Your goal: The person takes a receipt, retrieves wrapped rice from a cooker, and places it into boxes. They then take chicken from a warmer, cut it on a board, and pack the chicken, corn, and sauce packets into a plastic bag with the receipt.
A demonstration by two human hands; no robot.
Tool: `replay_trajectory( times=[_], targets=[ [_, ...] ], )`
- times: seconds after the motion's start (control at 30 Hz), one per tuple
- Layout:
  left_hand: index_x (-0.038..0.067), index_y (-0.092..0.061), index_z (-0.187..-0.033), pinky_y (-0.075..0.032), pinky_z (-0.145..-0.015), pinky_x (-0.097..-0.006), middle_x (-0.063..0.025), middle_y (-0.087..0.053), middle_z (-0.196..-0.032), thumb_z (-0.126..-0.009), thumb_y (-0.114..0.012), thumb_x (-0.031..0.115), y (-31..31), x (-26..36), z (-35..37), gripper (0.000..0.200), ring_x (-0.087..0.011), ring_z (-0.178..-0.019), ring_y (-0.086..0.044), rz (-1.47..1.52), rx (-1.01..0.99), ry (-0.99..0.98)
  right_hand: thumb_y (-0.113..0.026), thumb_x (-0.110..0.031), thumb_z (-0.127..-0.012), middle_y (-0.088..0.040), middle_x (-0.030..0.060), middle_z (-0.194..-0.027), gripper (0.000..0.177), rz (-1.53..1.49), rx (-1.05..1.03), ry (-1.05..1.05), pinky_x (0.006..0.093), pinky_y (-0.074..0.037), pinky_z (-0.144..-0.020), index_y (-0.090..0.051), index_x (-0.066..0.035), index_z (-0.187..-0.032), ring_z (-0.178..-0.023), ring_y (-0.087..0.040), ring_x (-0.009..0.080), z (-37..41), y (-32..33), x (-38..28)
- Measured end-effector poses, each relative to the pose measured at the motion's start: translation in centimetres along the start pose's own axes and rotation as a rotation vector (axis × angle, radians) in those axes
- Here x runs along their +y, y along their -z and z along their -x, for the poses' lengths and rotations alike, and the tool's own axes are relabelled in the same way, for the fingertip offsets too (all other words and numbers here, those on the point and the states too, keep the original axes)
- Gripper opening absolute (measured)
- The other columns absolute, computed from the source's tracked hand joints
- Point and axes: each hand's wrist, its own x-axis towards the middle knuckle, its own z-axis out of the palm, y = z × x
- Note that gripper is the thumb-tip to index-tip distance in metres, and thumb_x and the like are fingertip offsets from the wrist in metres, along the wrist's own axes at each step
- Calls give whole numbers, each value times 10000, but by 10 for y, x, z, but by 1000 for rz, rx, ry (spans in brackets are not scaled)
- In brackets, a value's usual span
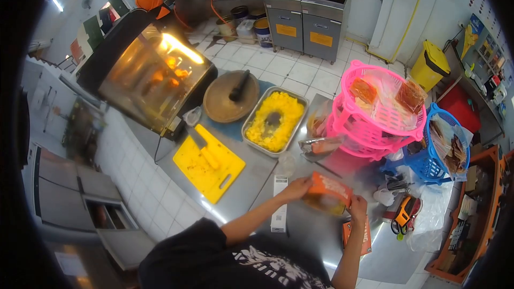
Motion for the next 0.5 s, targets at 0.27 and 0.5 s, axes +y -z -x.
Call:
replay_trajectory(
  times=[0.27, 0.5],
  targets=[
    [-81, -609, -1147, -416, -1017, -455, -305, -589, -1168, -991, -467, 443, -50, -50, -10, 565, -447, -1121, -541, 15, 223, -12, -384, -294, -996, -666, 286, -983, 439, 412, 296, 69, 519, -469, -839, -640, 60, -1032, -941, -603, 502, 8, -51, 15],
    [-61, -586, -1221, -396, -1050, -435, -281, -581, -1285, -970, -470, 591, -52, -43, 7, 708, -409, -1240, -525, -34, 278, -128, -401, -388, -1000, -666, 281, -1030, 519, 181, 321, 36, 493, -465, -846, -639, 69, -1060, -909, -620, 466, 6, -52, 25]
  ],
)
